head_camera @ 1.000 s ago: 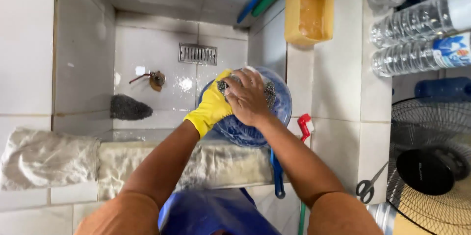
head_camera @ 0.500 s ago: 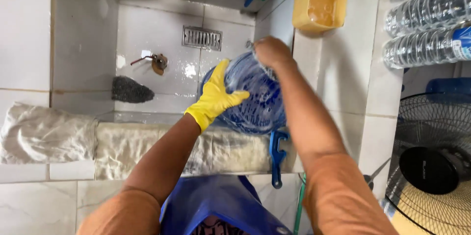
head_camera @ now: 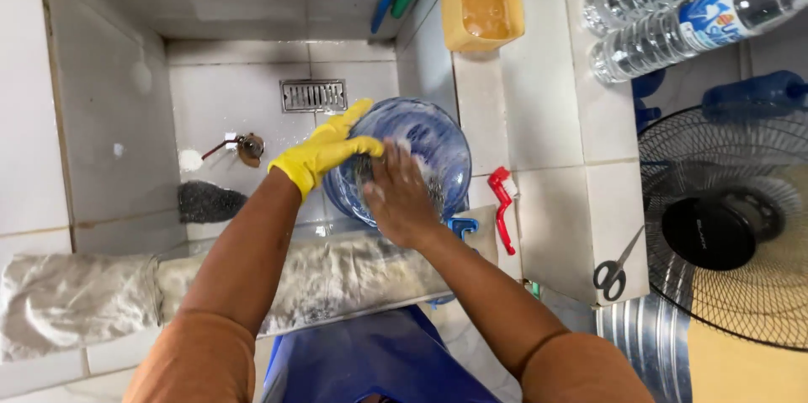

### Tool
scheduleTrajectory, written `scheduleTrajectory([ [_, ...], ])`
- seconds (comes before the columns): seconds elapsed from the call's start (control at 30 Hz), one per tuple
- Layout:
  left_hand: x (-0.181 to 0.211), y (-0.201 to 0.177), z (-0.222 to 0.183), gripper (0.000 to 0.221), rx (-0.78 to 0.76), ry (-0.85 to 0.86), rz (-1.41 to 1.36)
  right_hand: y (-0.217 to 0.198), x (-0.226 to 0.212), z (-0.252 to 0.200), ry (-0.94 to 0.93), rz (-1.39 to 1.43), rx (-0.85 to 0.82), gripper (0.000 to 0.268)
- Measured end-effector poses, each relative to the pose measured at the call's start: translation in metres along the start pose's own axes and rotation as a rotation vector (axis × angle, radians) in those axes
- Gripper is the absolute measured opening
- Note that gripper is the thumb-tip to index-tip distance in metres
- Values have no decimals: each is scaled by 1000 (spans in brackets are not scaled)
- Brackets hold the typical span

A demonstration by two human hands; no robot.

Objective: Cleaning the interior and exterior of large plastic water jugs using a scrubber, brush, and water hose at a washing station.

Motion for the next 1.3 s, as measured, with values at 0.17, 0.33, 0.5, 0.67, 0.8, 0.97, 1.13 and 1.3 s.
scheduleTrajectory([
  [0.17, -12, 14, 55, 85, 157, 203, 73, -1, 76, 0, 215, -347, -73, 62],
  [0.33, -36, 51, 19, 89, 286, 158, -215, 44, 131, 77, 303, -219, -40, 50],
  [0.5, -41, 87, -25, 88, 700, 342, -11, 44, 25, 103, -312, -238, 380, 20],
  [0.67, -62, 113, -34, 103, 709, 204, -379, 120, 188, 170, -185, -295, -130, 35],
  [0.8, -59, 114, -29, 104, 755, 217, -348, 26, 66, 110, 149, -310, -17, 28],
  [0.97, -47, 104, -36, 107, 683, 127, -283, 37, 66, 123, -337, -408, 229, 22],
  [1.13, -61, 76, -36, 84, 604, 143, -334, 22, 64, 111, 129, -221, 53, 26],
  [1.3, -66, 25, 11, 39, 564, 286, -188, 23, 21, 0, -221, -14, 204, 65],
])
Point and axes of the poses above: each hand's wrist, its own z-axis towards the middle knuckle, its own y-axis out of the palm, x = y × z, the point moved 1 cm from there along z, towards the middle knuckle, and after that the axes turned 10 degrees about -z, right-handed, at the moved point
